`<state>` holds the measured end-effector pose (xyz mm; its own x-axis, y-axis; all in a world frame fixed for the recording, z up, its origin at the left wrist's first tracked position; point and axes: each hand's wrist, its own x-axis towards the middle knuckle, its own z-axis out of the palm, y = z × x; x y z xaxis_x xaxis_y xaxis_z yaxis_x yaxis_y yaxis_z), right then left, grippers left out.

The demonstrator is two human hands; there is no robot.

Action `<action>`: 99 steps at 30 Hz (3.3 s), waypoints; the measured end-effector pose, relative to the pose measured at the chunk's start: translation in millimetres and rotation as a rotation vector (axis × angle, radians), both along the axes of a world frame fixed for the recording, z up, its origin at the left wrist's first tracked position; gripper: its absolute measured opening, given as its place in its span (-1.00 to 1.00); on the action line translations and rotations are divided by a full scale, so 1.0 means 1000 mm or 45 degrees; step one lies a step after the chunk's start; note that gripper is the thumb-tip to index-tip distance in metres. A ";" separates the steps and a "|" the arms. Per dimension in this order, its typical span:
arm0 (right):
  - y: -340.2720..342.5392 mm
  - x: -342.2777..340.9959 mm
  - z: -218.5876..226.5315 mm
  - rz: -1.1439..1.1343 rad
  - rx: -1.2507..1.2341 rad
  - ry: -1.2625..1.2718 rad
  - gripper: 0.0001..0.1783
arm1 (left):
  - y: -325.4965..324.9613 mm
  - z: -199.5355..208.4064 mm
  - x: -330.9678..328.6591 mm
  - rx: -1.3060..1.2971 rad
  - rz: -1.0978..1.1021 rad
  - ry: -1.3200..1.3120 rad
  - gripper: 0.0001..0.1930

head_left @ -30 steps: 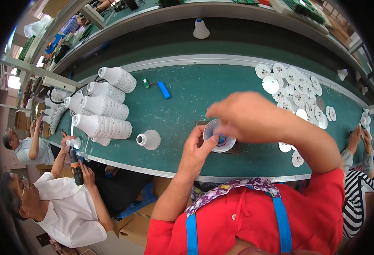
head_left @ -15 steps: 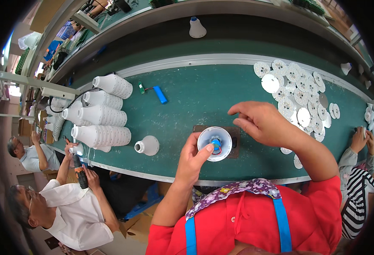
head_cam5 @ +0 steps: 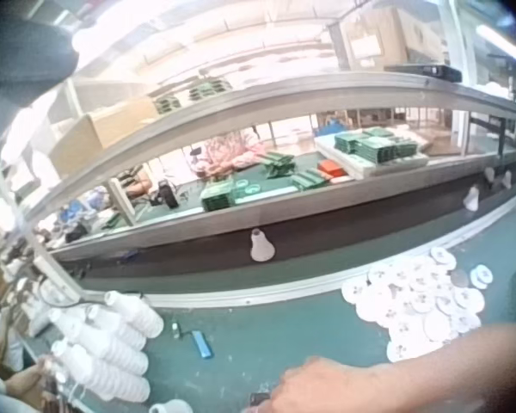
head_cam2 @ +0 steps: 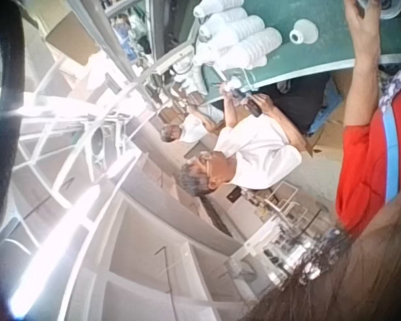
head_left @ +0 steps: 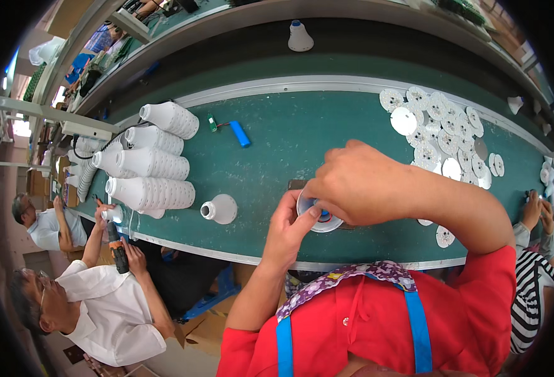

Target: The person assembles small electronic housing units by hand, inserting internal components and circuit boards into white plastic shells and securing them with fasteners.

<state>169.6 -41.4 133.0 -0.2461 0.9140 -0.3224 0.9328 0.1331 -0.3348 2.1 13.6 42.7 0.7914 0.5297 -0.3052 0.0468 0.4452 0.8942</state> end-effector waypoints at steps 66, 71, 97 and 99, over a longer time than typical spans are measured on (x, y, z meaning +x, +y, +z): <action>-0.017 0.021 -0.016 -0.730 0.052 0.872 -0.65 | 0.003 0.000 -0.003 -0.052 -0.045 0.028 -0.66; -0.031 0.003 -0.041 -0.781 -0.354 1.114 -0.50 | 0.001 0.003 0.000 -0.030 -0.034 0.001 -0.65; -0.035 -0.016 -0.040 -1.132 -0.675 1.531 -0.50 | -0.002 0.001 0.001 -0.126 -0.029 0.026 -0.67; -0.041 -0.014 -0.041 -1.127 -0.603 1.520 -0.47 | 0.000 0.000 0.003 -0.114 -0.028 0.020 -0.64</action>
